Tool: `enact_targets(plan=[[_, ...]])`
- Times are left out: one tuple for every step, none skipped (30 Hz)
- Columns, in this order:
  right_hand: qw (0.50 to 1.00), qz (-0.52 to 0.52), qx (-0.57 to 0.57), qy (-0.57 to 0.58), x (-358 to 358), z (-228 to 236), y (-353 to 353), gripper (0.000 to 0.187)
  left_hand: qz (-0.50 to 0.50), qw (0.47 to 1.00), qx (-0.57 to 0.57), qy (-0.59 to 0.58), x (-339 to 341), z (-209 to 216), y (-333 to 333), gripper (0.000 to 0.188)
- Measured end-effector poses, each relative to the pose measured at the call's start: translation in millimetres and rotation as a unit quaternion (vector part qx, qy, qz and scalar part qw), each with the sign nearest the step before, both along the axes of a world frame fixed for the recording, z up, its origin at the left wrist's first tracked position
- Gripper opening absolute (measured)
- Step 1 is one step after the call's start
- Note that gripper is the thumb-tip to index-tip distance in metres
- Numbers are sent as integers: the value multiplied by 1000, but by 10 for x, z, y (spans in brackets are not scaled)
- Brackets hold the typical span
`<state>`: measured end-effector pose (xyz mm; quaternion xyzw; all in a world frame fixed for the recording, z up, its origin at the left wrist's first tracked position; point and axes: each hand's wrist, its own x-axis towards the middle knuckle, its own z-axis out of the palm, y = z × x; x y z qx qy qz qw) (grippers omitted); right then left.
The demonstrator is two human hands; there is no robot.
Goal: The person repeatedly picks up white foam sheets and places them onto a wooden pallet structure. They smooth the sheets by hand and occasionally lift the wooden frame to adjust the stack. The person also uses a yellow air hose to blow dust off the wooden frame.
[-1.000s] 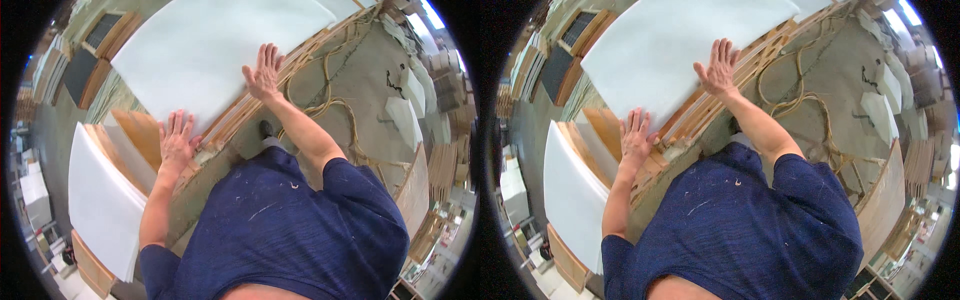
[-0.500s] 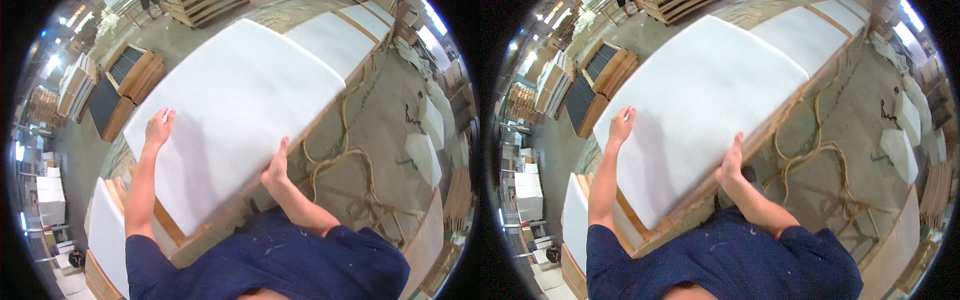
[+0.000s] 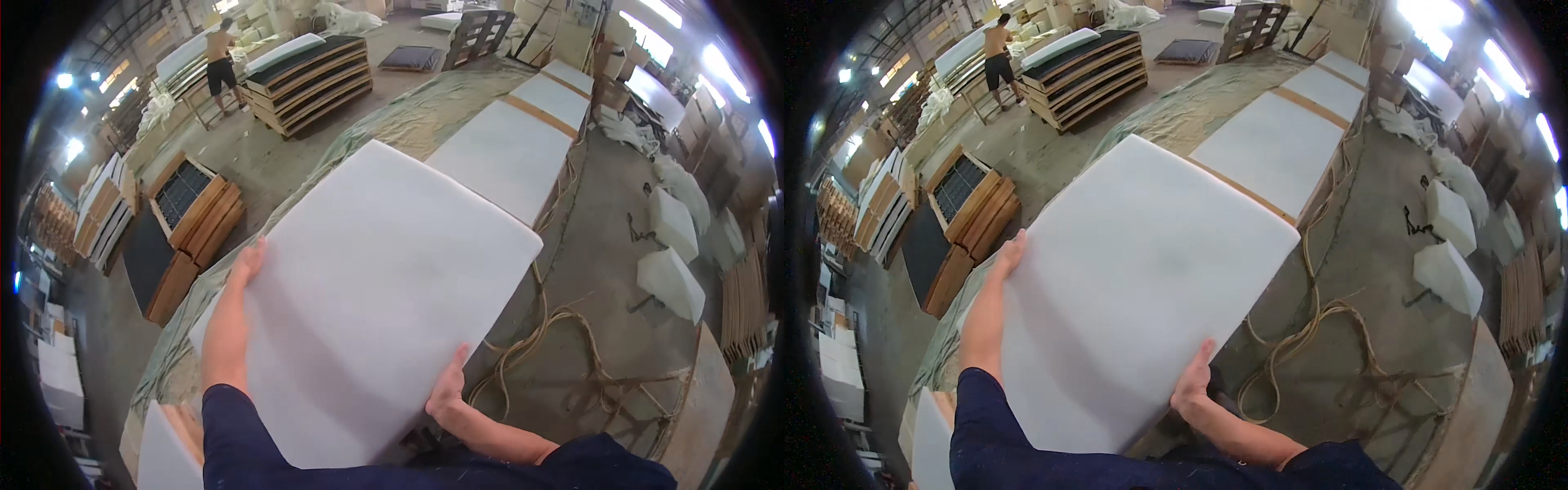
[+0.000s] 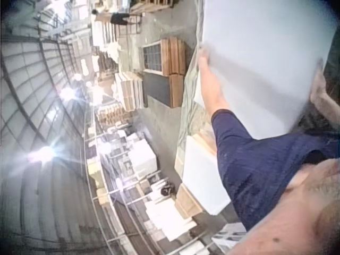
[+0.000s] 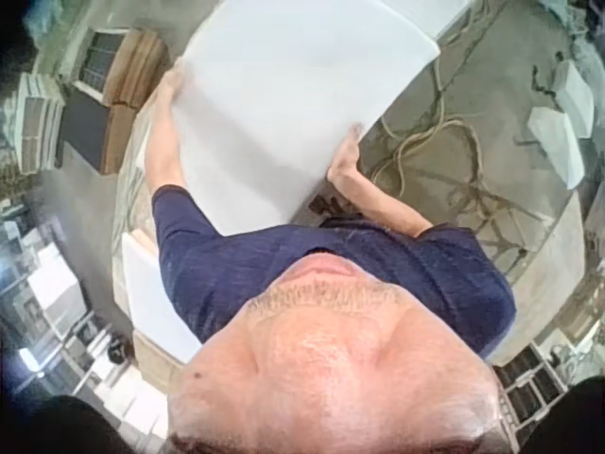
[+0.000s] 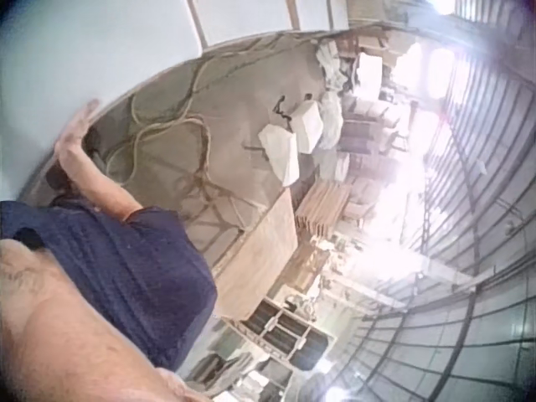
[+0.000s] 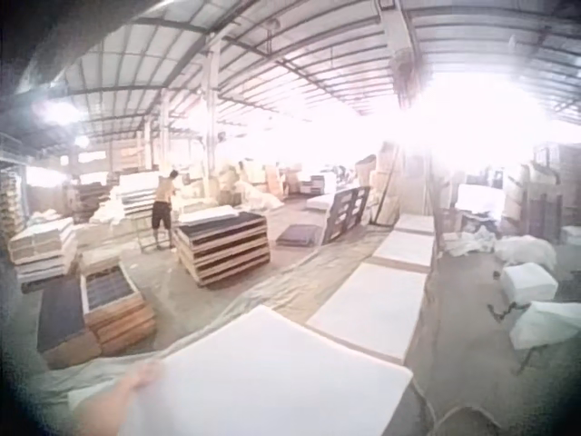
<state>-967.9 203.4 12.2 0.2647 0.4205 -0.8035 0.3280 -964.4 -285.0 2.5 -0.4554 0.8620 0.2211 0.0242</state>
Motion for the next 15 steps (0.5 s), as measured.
enact_targets(plan=[[1000,11,-12,19,25,-16,21,83,9,999,-38,10,89,-15,-60,84],[999,25,-24,38,35,-62,49,84,20,997,-76,20,186,-45,-119,84],[997,38,-40,56,53,-103,65,84,32,992,-118,29,281,-9,-169,84],[996,25,-58,63,13,-157,130,85,-6,988,-150,40,205,184,-80,82],[995,15,-71,65,8,-217,237,86,-41,982,-177,46,167,495,105,81],[994,20,-87,61,49,-240,316,87,-43,963,-230,133,219,802,318,75],[996,1,-66,67,64,-131,369,87,-87,948,-295,82,122,1160,561,69],[996,-16,-44,77,24,-11,371,88,-95,935,-308,147,51,1546,820,58],[997,-1,-33,75,62,99,328,89,-99,929,-318,162,299,1960,852,54],[994,-1,-17,104,38,144,325,90,-126,933,-284,182,415,2305,684,52],[992,9,-5,129,26,111,322,90,-148,940,-232,200,610,2566,496,52],[987,8,9,158,18,322,314,90,-165,941,-187,229,886,2889,317,55],[979,-20,26,199,-116,570,285,89,-166,918,-227,282,824,3168,670,54],[947,8,66,313,-215,808,262,89,-140,881,-305,334,991,3497,1183,54],[911,-18,54,407,-456,942,261,85,-127,831,-369,396,1041,3722,1563,56]])
